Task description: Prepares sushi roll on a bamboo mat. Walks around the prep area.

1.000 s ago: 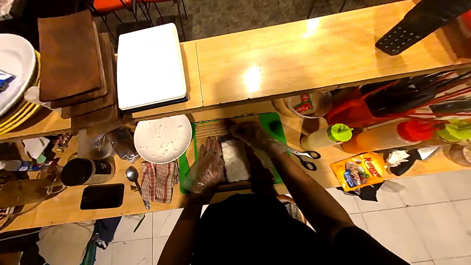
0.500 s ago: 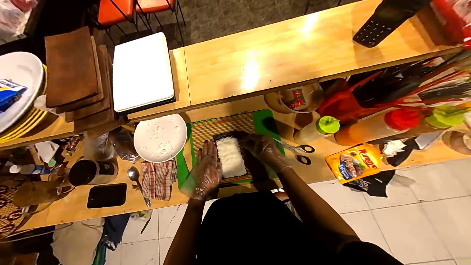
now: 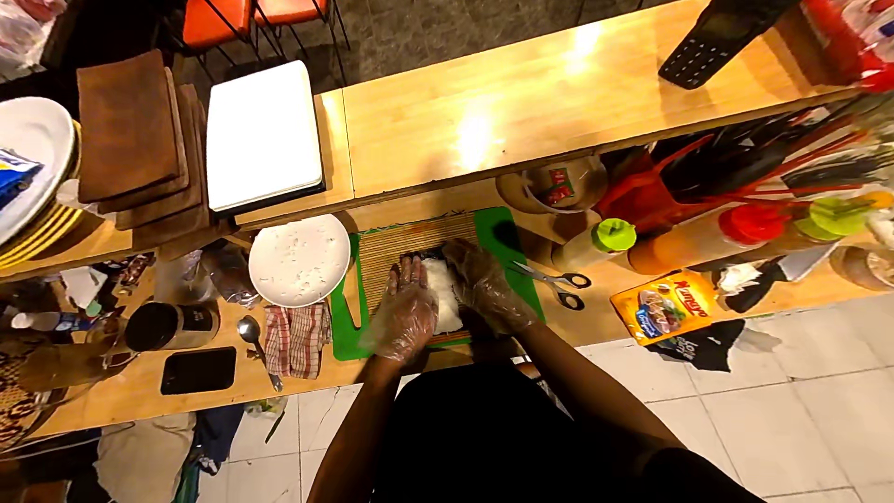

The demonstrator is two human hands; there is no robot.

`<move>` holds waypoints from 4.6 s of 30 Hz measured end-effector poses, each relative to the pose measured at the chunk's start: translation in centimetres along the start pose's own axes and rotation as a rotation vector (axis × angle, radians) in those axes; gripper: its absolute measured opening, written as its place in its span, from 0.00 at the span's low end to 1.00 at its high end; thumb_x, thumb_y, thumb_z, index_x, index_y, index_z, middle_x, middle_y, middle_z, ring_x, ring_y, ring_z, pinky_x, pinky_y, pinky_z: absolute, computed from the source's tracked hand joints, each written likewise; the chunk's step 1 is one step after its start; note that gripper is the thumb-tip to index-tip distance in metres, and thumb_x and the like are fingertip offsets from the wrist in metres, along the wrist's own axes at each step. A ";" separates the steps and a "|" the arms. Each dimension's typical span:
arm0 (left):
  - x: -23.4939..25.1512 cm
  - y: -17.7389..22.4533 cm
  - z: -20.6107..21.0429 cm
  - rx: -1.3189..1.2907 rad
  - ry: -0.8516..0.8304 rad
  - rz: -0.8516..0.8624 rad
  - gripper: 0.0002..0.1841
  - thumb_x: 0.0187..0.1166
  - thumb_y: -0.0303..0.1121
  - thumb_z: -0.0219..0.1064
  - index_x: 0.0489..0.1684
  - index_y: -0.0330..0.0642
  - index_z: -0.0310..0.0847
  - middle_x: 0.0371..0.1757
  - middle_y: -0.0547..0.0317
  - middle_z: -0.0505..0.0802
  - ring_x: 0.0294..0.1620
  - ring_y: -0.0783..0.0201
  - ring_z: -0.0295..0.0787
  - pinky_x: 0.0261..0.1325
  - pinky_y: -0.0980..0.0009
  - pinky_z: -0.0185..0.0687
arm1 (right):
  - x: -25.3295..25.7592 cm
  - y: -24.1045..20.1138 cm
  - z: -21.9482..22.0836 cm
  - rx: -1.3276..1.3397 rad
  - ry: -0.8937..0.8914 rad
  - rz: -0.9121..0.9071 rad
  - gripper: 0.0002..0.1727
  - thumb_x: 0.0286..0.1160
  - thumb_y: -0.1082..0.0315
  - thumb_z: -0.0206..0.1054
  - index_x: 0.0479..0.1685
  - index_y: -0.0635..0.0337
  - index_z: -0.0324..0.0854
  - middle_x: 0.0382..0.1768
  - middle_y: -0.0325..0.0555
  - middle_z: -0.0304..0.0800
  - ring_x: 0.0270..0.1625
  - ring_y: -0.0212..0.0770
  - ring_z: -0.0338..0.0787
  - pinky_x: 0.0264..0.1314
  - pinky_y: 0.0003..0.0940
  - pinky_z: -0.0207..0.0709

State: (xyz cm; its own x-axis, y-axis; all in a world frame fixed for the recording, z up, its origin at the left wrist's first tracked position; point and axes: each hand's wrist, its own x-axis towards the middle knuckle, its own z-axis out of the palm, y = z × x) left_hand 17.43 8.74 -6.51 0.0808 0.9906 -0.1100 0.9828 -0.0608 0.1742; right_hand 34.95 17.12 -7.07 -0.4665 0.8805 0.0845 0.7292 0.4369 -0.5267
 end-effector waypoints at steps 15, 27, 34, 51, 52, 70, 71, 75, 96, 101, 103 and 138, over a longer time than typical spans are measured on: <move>0.2 1.7 -0.8 -0.054 -0.052 0.048 0.35 0.91 0.49 0.41 0.93 0.35 0.50 0.96 0.48 0.52 0.98 0.53 0.35 0.97 0.47 0.29 | -1.6 -0.1 0.9 -0.061 -0.148 -0.055 0.36 0.82 0.57 0.59 0.89 0.62 0.63 0.92 0.52 0.57 0.96 0.51 0.49 0.96 0.57 0.37; -0.2 2.3 -1.1 -0.033 -0.041 0.127 0.35 0.90 0.49 0.45 0.91 0.35 0.56 0.94 0.46 0.58 0.97 0.49 0.41 0.97 0.45 0.31 | -1.5 -0.7 -0.3 -0.046 -0.241 -0.019 0.39 0.83 0.56 0.61 0.92 0.61 0.57 0.95 0.52 0.50 0.98 0.50 0.42 0.97 0.57 0.33; -1.1 2.1 -0.7 -0.082 -0.032 0.180 0.34 0.90 0.50 0.45 0.90 0.36 0.60 0.95 0.47 0.58 0.97 0.51 0.40 0.97 0.46 0.31 | -1.5 -1.2 -0.5 -0.026 -0.256 0.019 0.39 0.84 0.56 0.61 0.93 0.60 0.56 0.95 0.51 0.51 0.97 0.49 0.44 0.97 0.58 0.33; -1.3 0.3 -2.5 -0.057 -0.054 0.046 0.34 0.89 0.47 0.41 0.92 0.36 0.55 0.96 0.48 0.55 0.97 0.52 0.39 0.96 0.46 0.32 | -2.0 0.6 -1.3 -0.081 -0.108 0.020 0.32 0.84 0.62 0.53 0.91 0.53 0.63 0.92 0.44 0.60 0.95 0.47 0.53 0.94 0.59 0.47; -1.2 0.4 -2.4 -0.042 -0.066 0.047 0.34 0.90 0.47 0.40 0.92 0.37 0.54 0.96 0.49 0.55 0.97 0.52 0.39 0.96 0.46 0.32 | -2.3 0.6 -1.0 -0.118 -0.107 0.016 0.32 0.85 0.61 0.52 0.90 0.56 0.63 0.91 0.46 0.61 0.95 0.48 0.54 0.94 0.59 0.47; -1.1 2.0 -1.5 -0.071 -0.109 0.168 0.34 0.91 0.49 0.41 0.94 0.41 0.52 0.95 0.53 0.57 0.97 0.55 0.40 0.97 0.47 0.32 | -4.9 -1.4 0.2 -0.058 -0.078 0.028 0.33 0.85 0.56 0.52 0.89 0.59 0.65 0.90 0.50 0.64 0.94 0.49 0.57 0.96 0.55 0.45; -1.0 2.0 -1.6 -0.070 -0.125 0.169 0.34 0.90 0.49 0.41 0.94 0.40 0.50 0.96 0.53 0.56 0.97 0.54 0.39 0.97 0.47 0.31 | -4.8 -1.3 0.3 -0.048 -0.078 0.027 0.33 0.85 0.56 0.52 0.88 0.58 0.66 0.90 0.49 0.65 0.94 0.48 0.57 0.96 0.54 0.44; -0.8 1.7 -1.9 -0.079 -0.098 0.162 0.34 0.91 0.48 0.39 0.94 0.40 0.52 0.96 0.51 0.55 0.98 0.53 0.39 0.97 0.48 0.31 | -3.4 -0.2 0.0 -0.072 0.051 0.028 0.30 0.86 0.58 0.50 0.87 0.54 0.69 0.89 0.43 0.67 0.93 0.50 0.59 0.91 0.61 0.54; -0.8 -2.4 -1.8 -0.081 -0.002 -0.063 0.34 0.92 0.49 0.37 0.95 0.40 0.49 0.97 0.51 0.50 0.98 0.52 0.35 0.96 0.44 0.32 | -2.0 -2.3 0.7 -0.134 -0.069 0.021 0.34 0.88 0.49 0.50 0.90 0.56 0.63 0.90 0.50 0.63 0.95 0.53 0.54 0.95 0.61 0.43; -1.6 -5.0 -0.9 -0.125 -0.053 -0.082 0.34 0.91 0.48 0.37 0.95 0.39 0.47 0.97 0.51 0.48 0.98 0.52 0.31 0.96 0.45 0.29 | -1.7 -2.7 0.5 -0.159 -0.138 0.053 0.41 0.88 0.38 0.46 0.91 0.57 0.60 0.92 0.52 0.58 0.96 0.54 0.50 0.95 0.62 0.39; -1.4 -4.9 -0.6 -0.145 -0.045 -0.062 0.34 0.91 0.48 0.39 0.95 0.42 0.48 0.97 0.55 0.49 0.98 0.57 0.31 0.97 0.47 0.27 | -1.4 -3.0 0.7 -0.168 -0.127 0.037 0.41 0.87 0.37 0.45 0.92 0.56 0.60 0.93 0.50 0.57 0.96 0.54 0.49 0.95 0.65 0.38; -0.8 -5.6 0.3 -0.546 0.040 -0.003 0.31 0.91 0.47 0.48 0.89 0.40 0.64 0.95 0.56 0.59 0.97 0.60 0.38 0.97 0.51 0.25 | 0.4 -5.3 1.2 -0.197 -0.255 -0.179 0.43 0.83 0.36 0.54 0.86 0.62 0.67 0.89 0.58 0.63 0.93 0.60 0.56 0.91 0.66 0.46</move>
State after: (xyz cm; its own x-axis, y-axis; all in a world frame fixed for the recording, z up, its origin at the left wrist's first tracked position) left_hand 11.94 8.24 -7.72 0.0611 0.9953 -0.0757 0.7535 0.0037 0.6575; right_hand 30.30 14.93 -5.28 -0.6870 0.7237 -0.0657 0.6956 0.6288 -0.3476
